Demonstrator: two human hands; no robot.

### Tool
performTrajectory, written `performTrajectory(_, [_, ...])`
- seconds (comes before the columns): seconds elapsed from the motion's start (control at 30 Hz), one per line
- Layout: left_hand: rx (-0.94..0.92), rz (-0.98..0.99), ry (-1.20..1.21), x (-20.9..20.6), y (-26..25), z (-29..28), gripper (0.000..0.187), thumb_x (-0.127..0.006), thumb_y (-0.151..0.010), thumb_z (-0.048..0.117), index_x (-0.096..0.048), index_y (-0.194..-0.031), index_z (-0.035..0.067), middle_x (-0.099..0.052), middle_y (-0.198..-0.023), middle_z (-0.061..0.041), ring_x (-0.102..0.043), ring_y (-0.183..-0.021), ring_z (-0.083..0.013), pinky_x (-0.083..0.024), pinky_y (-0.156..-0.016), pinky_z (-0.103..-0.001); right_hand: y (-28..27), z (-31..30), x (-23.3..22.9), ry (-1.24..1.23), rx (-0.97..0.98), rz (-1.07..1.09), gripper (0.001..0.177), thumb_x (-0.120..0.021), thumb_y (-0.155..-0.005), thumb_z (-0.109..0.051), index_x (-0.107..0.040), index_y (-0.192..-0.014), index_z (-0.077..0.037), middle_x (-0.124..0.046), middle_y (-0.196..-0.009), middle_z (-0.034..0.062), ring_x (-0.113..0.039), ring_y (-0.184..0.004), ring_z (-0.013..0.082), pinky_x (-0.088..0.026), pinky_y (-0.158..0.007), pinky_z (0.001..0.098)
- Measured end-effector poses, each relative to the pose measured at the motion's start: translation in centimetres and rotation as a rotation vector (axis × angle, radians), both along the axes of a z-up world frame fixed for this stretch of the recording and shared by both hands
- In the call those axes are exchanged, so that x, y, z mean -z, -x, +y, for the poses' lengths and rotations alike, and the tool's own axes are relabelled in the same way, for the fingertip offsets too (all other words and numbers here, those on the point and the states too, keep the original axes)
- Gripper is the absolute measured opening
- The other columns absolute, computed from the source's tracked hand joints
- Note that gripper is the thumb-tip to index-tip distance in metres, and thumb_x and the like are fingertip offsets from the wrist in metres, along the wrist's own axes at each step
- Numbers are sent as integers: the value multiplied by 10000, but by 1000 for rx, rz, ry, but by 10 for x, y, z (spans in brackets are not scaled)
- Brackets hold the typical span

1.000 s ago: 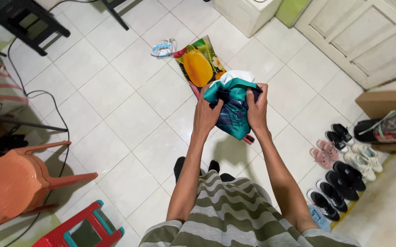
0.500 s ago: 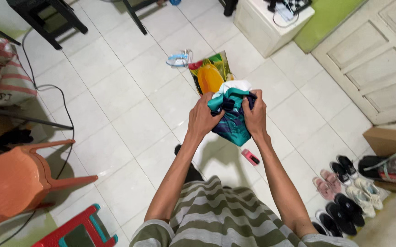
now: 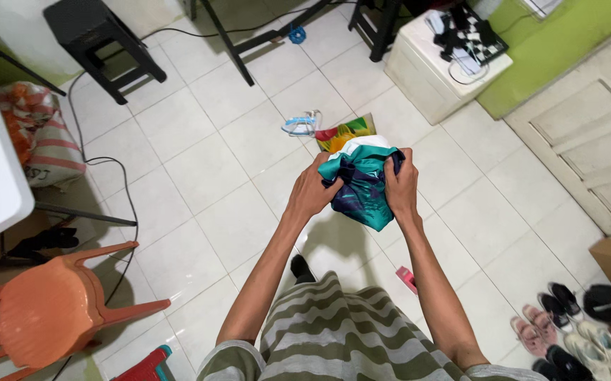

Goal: The person picks up several clothing items from the floor, folds them by hand one at a time on a green desk, and stacks them together.

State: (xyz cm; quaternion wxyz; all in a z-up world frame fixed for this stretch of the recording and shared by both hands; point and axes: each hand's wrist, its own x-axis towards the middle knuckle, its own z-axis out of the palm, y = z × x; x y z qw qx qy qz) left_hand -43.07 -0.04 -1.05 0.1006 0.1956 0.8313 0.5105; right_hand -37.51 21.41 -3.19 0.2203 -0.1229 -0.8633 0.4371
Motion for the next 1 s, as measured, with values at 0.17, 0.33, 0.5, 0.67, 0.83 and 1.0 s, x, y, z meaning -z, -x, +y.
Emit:
performTrajectory(0.17, [17,60,-12,5,43,-33,441,-687,-845,246,-524,-1226,97,-684,-1044,-182,-660,-936,-434,-521,-778,-505,46,-30,3,43,-2,-33,200,-527,-1068,-188,-497,-1065,10,-567,-717,148,-554,-624,218,-441,-588,385])
performTrajectory(0.33, [17,-23,39,1,75,-48,457,-657,-869,265,-507,-1279,129,-690,-999,-183,-663,-936,-443,-513,-787,-516,74,-46,4,70,15,-50,205,-513,-1081,-201,-494,-1062,3,-566,-711,144,-544,-622,219,-442,-596,383])
performTrajectory(0.5, [28,-82,12,2,101,-41,440,-626,-878,287,-505,-1278,148,-702,-958,-183,-668,-928,-448,-510,-792,-517,100,-35,6,80,34,-40,206,-511,-1090,-197,-487,-1047,2,-556,-720,147,-532,-643,215,-439,-607,385])
performTrajectory(0.67, [49,-214,6,16,134,-29,322,-535,-969,377,-517,-1182,136,-694,-868,-182,-675,-863,-418,-495,-771,-484,131,-20,21,114,103,-86,197,-494,-1082,-194,-479,-1056,0,-552,-706,127,-507,-629,187,-416,-590,378])
performTrajectory(0.83, [5,-226,11,23,186,-10,333,-542,-930,353,-530,-1156,108,-681,-878,-192,-652,-854,-415,-485,-764,-474,182,1,32,143,48,-58,194,-493,-1085,-195,-485,-1065,-3,-552,-729,121,-503,-658,174,-431,-612,367])
performTrajectory(1.0, [-26,-202,-14,21,243,7,313,-557,-908,332,-562,-1076,67,-680,-877,-186,-648,-851,-401,-485,-779,-465,235,18,25,183,-5,-74,191,-480,-1088,-195,-486,-1065,-6,-553,-732,123,-511,-678,174,-440,-626,364])
